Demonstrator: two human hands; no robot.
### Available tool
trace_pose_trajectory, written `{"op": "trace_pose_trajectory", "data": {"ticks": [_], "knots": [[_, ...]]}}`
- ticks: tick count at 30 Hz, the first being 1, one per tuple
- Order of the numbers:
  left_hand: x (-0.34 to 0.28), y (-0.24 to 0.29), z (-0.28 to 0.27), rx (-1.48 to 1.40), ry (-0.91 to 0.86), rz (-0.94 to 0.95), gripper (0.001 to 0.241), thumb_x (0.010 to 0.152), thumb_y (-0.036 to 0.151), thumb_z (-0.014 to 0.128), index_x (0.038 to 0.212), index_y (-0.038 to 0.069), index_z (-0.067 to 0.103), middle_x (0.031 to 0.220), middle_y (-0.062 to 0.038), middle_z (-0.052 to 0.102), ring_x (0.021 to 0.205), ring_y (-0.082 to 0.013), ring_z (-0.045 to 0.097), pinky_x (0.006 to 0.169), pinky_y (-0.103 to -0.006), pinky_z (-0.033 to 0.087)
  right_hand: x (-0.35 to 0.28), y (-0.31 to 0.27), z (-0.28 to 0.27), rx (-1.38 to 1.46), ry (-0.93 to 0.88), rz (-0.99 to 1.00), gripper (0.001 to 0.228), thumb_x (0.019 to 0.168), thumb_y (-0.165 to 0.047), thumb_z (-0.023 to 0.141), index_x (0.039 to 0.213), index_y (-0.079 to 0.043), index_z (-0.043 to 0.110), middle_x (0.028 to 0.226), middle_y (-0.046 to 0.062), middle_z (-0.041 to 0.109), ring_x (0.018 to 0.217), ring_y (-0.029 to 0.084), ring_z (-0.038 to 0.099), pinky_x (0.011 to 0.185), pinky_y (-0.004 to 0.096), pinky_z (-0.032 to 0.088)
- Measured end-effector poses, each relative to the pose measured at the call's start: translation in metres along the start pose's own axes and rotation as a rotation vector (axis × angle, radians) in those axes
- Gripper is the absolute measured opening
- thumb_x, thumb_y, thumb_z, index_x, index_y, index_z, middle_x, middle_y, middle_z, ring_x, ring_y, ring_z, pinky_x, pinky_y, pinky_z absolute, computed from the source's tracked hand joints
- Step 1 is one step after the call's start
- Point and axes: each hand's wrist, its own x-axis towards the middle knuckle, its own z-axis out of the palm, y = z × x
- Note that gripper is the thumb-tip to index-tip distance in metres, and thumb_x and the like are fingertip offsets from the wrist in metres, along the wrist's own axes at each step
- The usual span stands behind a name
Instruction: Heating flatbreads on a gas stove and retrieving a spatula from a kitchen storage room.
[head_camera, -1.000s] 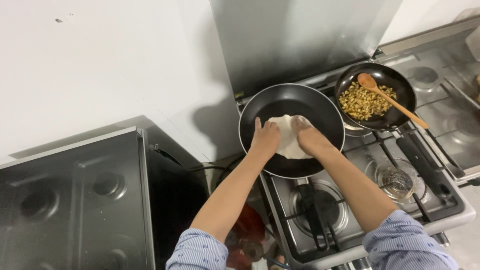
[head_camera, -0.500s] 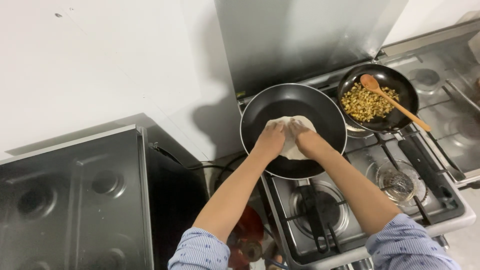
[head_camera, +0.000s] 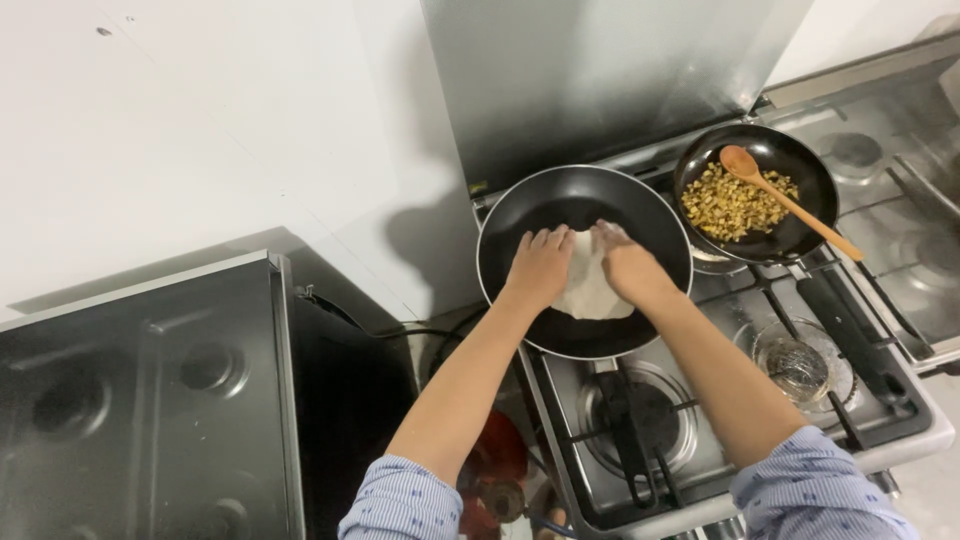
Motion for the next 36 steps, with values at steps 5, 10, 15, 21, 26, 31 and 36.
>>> {"op": "trace_pose_trajectory", "data": {"ticks": [5,10,15,21,26,31,36], "knots": [[0.002,-0.003,0.021,0.034,-0.180,0.118,0.053,0.096,0.013,0.051,0.148,0.004,0.047,0.158,-0.010,0.045,0.149,-0.0263,0.040,0.123,-0.0525,0.027,-0.007,-0.002,-0.005,0.020,-0.088,0.042,0.054,0.090,-0.003,0.050,0.144,-0.001,0.051,0.155,0.019,0.048,0.129,0.033,0.058,0.108,0.040,0.048],[0.007,0.004,0.024,0.099,-0.206,0.092,0.065,0.090,0.013,0.050,0.153,0.008,0.036,0.159,-0.008,0.037,0.147,-0.0239,0.033,0.119,-0.0579,0.021,-0.004,0.003,0.014,-0.067,0.005,-0.085,0.059,0.087,0.001,0.048,0.145,0.007,0.045,0.152,0.025,0.047,0.140,0.034,0.047,0.109,0.039,0.044],[0.007,0.008,0.019,0.069,-0.158,0.041,0.057,0.097,0.015,0.048,0.153,0.008,0.037,0.161,-0.008,0.038,0.150,-0.0251,0.032,0.122,-0.0586,0.020,-0.002,0.003,0.026,-0.181,0.035,-0.079,0.056,0.091,-0.002,0.047,0.146,0.008,0.043,0.149,0.026,0.049,0.144,0.033,0.043,0.116,0.038,0.040],[0.005,-0.009,0.024,-0.037,-0.204,-0.019,0.062,0.097,0.010,0.049,0.157,0.005,0.034,0.164,-0.012,0.036,0.150,-0.0276,0.034,0.123,-0.0535,0.021,0.002,-0.005,0.000,0.122,-0.066,0.143,0.060,0.094,-0.006,0.046,0.152,0.004,0.037,0.140,0.031,0.054,0.116,0.044,0.062,0.098,0.048,0.050],[-0.013,-0.006,-0.023,-0.024,-0.340,0.080,0.028,0.095,0.007,0.056,0.118,0.009,0.072,0.125,-0.009,0.068,0.129,-0.0286,0.060,0.116,-0.0434,0.045,-0.007,0.005,0.001,0.236,0.025,0.019,0.061,0.088,-0.006,0.050,0.149,-0.002,0.043,0.132,0.031,0.061,0.101,0.046,0.067,0.091,0.050,0.053],[-0.042,0.003,-0.022,-0.162,-0.208,0.258,0.018,0.078,0.000,0.064,0.091,0.006,0.075,0.112,-0.012,0.063,0.109,-0.0323,0.062,0.094,-0.0436,0.052,-0.007,-0.002,-0.001,0.173,-0.064,0.136,0.064,0.091,-0.002,0.051,0.154,-0.002,0.040,0.132,0.031,0.059,0.103,0.046,0.067,0.092,0.051,0.053],[-0.051,0.003,-0.035,-0.133,-0.311,0.266,0.023,0.079,-0.003,0.065,0.096,0.006,0.077,0.116,-0.013,0.061,0.109,-0.0316,0.062,0.092,-0.0424,0.052,-0.024,-0.016,-0.022,0.200,0.020,-0.056,0.061,0.082,0.002,0.052,0.143,-0.006,0.054,0.149,0.025,0.050,0.119,0.043,0.060,0.100,0.048,0.048]]}}
